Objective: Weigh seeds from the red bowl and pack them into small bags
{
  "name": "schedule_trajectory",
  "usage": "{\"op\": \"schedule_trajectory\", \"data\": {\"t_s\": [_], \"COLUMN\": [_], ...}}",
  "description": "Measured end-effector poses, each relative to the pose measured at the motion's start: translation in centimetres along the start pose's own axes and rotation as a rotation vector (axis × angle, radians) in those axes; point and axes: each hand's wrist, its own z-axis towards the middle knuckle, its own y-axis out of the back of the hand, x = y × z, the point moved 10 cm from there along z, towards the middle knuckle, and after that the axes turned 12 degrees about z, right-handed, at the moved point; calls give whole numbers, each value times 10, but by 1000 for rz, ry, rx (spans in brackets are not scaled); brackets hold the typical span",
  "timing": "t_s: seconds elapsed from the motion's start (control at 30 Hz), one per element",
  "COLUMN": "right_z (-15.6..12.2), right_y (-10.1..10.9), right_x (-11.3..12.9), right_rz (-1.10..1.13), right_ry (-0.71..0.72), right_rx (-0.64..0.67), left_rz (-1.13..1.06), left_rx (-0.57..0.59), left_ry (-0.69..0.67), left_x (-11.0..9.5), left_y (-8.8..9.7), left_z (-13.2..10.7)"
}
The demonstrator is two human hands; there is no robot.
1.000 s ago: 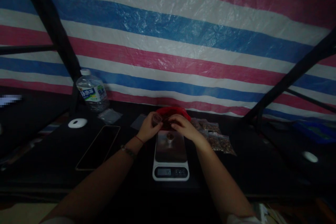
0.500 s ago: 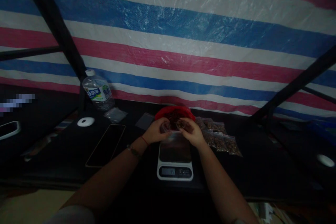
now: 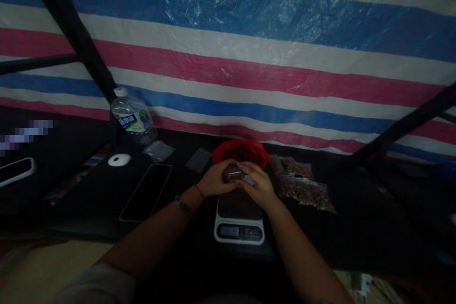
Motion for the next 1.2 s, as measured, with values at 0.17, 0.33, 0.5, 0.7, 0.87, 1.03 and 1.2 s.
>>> {"op": "schedule_trajectory", "data": {"t_s": [0.17,0.33,0.5,0.7,0.87,1.03,1.2], "right_z": [-1,0,-1,-12,3,42,73], "right_y": [6,-1,2,-26,-6,-7,-38], "right_x": [-6,-13,-23,-36,-20,15,29], "right_rz": [-35,-15,61,-15,-32,-95,-165], "right_ry": [-35,-80,-174,-294,-175,4,110], "right_rx": [-68,27,28,323,236,245,473], "left_rz": [-32,-105,-375,-796,-861,-886,-928], "left_rx": [-55,-52,-185,-347,-170,-37,-30], "left_ry": [23,36,128,308,235,204,179], "left_x": [5,11,35,56,37,36,44], "left_y": [6,5,14,27,21,4,-2], "left_z": [-1,-3,-3,-4,0,-1,-3]}}
